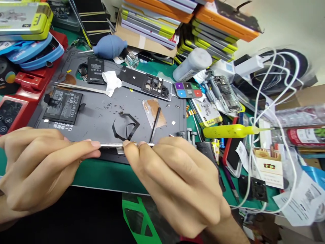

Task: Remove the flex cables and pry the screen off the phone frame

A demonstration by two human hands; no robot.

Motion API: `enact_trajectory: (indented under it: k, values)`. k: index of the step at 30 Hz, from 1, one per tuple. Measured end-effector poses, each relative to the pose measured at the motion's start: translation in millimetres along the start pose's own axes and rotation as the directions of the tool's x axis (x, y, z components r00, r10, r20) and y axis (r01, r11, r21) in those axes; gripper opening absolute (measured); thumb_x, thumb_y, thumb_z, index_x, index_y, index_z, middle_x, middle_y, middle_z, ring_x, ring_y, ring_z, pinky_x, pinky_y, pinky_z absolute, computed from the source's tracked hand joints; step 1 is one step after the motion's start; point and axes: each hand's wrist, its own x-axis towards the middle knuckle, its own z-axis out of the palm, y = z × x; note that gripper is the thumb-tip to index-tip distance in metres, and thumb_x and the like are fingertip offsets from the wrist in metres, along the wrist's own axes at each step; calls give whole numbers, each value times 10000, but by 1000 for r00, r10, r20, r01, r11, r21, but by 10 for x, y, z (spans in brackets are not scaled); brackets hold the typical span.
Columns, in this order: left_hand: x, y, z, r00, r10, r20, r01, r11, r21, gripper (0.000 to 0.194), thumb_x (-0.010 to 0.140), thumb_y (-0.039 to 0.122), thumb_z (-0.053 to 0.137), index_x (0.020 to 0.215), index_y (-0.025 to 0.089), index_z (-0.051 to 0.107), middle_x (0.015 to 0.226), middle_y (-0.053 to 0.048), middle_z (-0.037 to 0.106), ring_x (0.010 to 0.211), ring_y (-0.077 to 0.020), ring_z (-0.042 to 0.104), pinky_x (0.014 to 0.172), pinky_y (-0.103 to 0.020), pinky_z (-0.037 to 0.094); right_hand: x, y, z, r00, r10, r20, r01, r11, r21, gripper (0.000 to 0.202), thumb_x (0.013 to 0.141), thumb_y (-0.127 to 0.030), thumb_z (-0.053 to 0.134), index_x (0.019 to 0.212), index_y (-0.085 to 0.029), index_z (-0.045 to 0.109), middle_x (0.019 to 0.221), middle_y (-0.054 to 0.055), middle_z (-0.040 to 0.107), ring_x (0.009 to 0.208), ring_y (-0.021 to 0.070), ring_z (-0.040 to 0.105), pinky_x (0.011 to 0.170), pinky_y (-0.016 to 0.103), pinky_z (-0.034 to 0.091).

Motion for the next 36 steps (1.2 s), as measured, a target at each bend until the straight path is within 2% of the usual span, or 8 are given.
enact_trajectory:
  k: [4, 13, 17, 21, 24, 27, 30, 36]
  values:
    - [5, 7, -33, 999, 12, 47, -12, 1000, -5, 319, 1044, 108, 736, 1334, 233, 778, 807, 31, 738, 988, -172, 652, 878, -379, 448, -53, 14, -54, 999, -23, 45, 22, 1000, 8, 325, 1116, -276, 575, 1371, -222, 769, 1247, 122, 790, 1055, 285, 749, 764, 456, 673]
    - [-35, -56, -26, 997, 55, 45, -54, 998, -35, 409, 1028, 37, 709, 1396, 207, 760, 946, 2, 763, 1038, -185, 674, 917, -399, 451, 49, 27, -66, 996, -60, 63, 63, 997, -38, 292, 1093, -113, 541, 1309, -80, 736, 1217, 151, 760, 1006, 226, 705, 769, 406, 626]
    - [-77, 9, 55, 999, 23, -36, -22, 1000, 10, 470, 1027, 49, 732, 1453, 246, 745, 987, -4, 731, 1098, -183, 652, 998, -394, 433, 99, 7, 44, 999, 50, 18, -50, 999, -1, 232, 1016, 3, 660, 1222, -61, 748, 1055, 101, 753, 932, 191, 654, 794, 390, 555]
    - [-94, 71, 52, 1000, 27, -7, -26, 993, 112, 515, 1002, 55, 772, 1462, 287, 750, 1042, 21, 759, 1130, -166, 645, 1219, -359, 402, 87, -1, 168, 986, 154, -65, -149, 986, 68, 321, 988, 29, 709, 1268, -122, 757, 1004, 52, 731, 934, 155, 653, 868, 330, 577]
    - [-77, 91, 22, 998, 60, 30, -64, 988, 141, 529, 1007, 93, 781, 1500, 275, 726, 1129, -6, 797, 1186, -179, 657, 1258, -349, 403, 9, -4, 213, 965, 235, -114, -219, 966, 135, 383, 992, 32, 704, 1331, -136, 762, 1038, 54, 743, 974, 146, 679, 915, 316, 596]
    - [-37, 104, 9, 983, 157, 99, -168, 980, 111, 453, 1086, 121, 626, 1525, 197, 705, 1365, -43, 789, 1243, -197, 668, 1253, -353, 418, -95, -6, 227, 944, 295, -149, -258, 940, 224, 400, 992, 38, 689, 1336, -149, 767, 1085, 58, 768, 1002, 147, 696, 912, 321, 614]
    - [-10, 112, 14, 974, 195, 116, -206, 974, 91, 463, 1086, 99, 539, 1499, 199, 723, 1515, 17, 742, 1225, -201, 671, 1220, -359, 436, -185, -4, 220, 928, 336, -159, -276, 910, 308, 406, 978, 50, 683, 1319, -151, 773, 1116, 65, 785, 1006, 153, 713, 886, 330, 627]
    - [-42, 134, 11, 984, 128, 127, -134, 990, 39, 462, 1138, 233, 445, 1505, 264, 725, 1384, 40, 813, 1129, -217, 714, 1011, -409, 505, -291, 11, 175, 925, 349, -150, -286, 900, 330, 451, 929, 108, 652, 1299, -123, 767, 1168, 88, 802, 1021, 180, 768, 878, 333, 673]
